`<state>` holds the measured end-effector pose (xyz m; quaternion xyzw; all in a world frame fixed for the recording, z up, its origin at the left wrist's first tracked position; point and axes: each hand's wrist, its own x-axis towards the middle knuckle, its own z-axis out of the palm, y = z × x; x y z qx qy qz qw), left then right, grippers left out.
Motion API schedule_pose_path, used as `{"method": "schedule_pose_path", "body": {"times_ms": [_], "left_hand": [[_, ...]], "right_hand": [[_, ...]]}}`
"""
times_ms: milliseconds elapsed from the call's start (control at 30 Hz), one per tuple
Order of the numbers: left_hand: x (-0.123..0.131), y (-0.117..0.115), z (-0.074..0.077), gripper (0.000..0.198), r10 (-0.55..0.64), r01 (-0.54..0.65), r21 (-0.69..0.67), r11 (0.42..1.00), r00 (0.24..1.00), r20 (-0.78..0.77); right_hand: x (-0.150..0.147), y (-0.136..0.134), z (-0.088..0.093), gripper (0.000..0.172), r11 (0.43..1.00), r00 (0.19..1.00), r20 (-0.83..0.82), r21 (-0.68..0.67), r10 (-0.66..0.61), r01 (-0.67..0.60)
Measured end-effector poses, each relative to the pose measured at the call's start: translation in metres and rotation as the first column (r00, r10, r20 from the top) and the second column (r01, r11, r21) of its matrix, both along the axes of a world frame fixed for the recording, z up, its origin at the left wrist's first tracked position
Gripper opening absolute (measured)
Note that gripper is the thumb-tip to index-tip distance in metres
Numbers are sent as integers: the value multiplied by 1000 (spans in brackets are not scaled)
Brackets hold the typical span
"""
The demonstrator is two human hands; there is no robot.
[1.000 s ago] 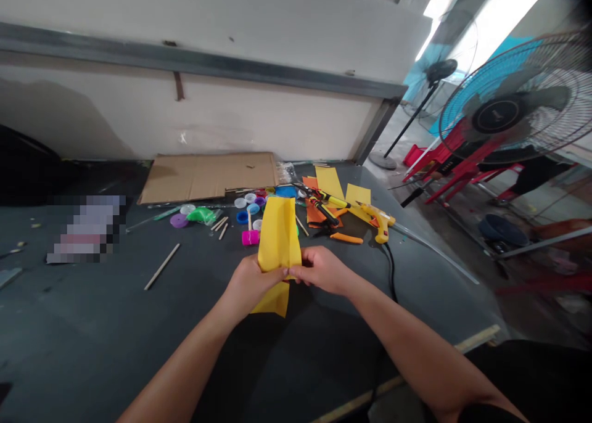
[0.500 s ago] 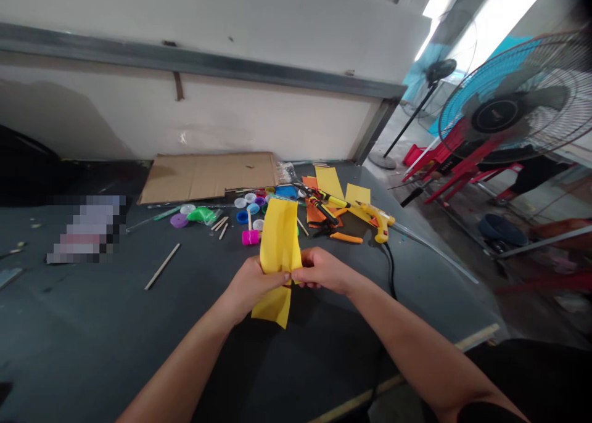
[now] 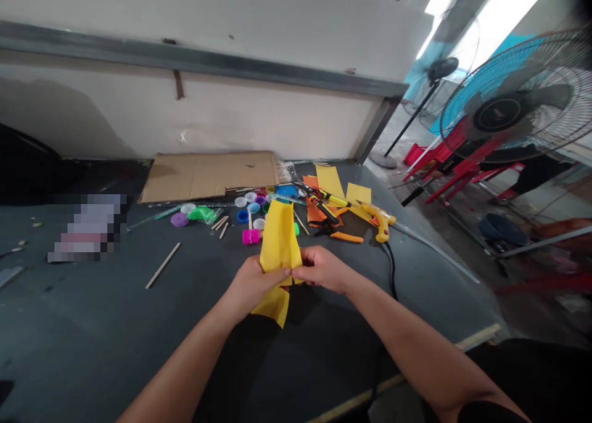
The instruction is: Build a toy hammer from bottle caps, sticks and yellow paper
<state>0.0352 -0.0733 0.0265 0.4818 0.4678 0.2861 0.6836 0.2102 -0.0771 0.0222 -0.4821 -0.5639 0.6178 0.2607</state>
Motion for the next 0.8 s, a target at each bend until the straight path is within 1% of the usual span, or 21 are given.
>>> {"method": "schedule_pose_path", "body": {"times_ms": [167,233,300,367,433,500,533,567,600,633,667,700,733,767,800], "left_hand": [[0,0,2,29,5,-5,-20,1000,999,33],[1,1,2,28,23,-23,-15,1000,999,26],[3,1,1,28,53,-53,0,999,999,-2],[4,1,0,26,62,-61,24,998,997,-50],[3,0,-1,24,35,-30,58,998,995,-94],[0,2,0,25,16,-6,117,993,996,-92],[-4,5,1,27,39,-27,157,987,997,-73],[-8,9,2,29,94,-82,202,976,994,-50],[-14,16,3,31,176,-163,249,955,984,-29],[-21,23,4,32,287,-269,289,919,958,-19],[-28,33,3,33,399,-366,338,867,916,-32],[-35,43,2,32,487,-429,384,818,871,-62],[-42,55,1,31,530,-443,417,793,840,-116],[-48,66,-2,30,526,-397,452,799,825,-204],[-52,78,-5,30,497,-312,481,819,805,-325]], "right_hand": [[-2,-1,2,17,999,999,-31,-48,-11,10],[-2,0,1,17,999,1000,-27,-41,-8,7],[-1,0,-1,17,1000,1000,-2,-3,-6,6],[0,1,-3,19,998,999,32,62,-28,26],[1,2,-4,21,989,995,58,130,-84,76],[3,3,-4,20,970,982,63,183,-176,162],[4,5,-4,20,958,972,55,193,-229,214],[5,6,-3,20,944,958,38,188,-283,271],[6,8,-2,20,928,941,12,172,-337,330],[8,10,-1,20,910,921,-17,148,-389,387],[10,12,-1,19,889,897,-47,120,-440,442],[12,14,-1,18,867,871,-79,89,-485,491],[14,16,-1,18,845,844,-115,57,-523,532],[16,17,-3,19,827,820,-152,27,-552,562],[18,18,-4,21,814,800,-186,4,-570,581]]}}
